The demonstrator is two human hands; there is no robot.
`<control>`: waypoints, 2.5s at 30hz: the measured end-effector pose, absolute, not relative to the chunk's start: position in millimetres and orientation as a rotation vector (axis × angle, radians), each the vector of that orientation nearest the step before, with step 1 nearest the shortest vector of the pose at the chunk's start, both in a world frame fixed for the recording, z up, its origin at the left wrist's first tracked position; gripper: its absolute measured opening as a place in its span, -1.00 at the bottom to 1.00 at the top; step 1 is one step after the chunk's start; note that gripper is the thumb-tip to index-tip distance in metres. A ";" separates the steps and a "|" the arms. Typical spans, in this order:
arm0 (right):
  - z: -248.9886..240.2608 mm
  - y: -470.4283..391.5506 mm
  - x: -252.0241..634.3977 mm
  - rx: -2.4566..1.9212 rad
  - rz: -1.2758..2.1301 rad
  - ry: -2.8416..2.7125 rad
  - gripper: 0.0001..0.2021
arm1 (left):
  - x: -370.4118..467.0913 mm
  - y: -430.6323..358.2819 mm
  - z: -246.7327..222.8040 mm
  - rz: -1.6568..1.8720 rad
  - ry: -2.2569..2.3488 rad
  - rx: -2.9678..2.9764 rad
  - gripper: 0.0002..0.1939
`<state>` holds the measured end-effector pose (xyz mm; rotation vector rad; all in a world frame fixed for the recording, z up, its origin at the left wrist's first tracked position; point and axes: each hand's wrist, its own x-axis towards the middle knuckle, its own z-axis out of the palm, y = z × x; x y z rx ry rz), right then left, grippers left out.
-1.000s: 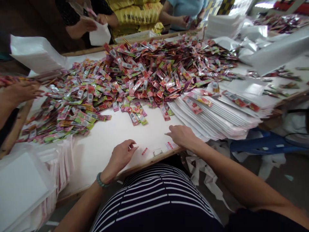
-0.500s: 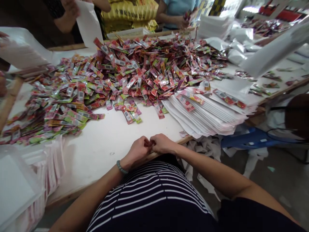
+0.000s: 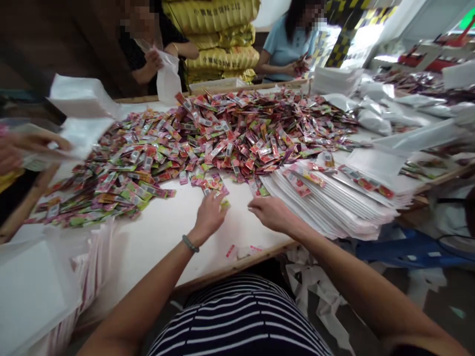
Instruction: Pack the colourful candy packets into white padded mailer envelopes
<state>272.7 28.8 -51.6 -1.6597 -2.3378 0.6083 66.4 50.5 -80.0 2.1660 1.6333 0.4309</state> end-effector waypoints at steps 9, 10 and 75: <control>-100.3 141.4 172.4 -1.581 0.491 -2.367 -0.84 | 19.9 63.3 -116.5 0.102 1.679 2.487 -0.57; -103.7 141.9 173.6 -1.606 0.496 -2.349 -0.82 | 20.1 56.6 -117.5 0.113 1.677 2.487 -0.57; -98.8 165.2 204.6 -1.487 0.171 -2.479 -0.68 | -2.7 -9.8 -123.6 0.191 1.384 2.634 -0.62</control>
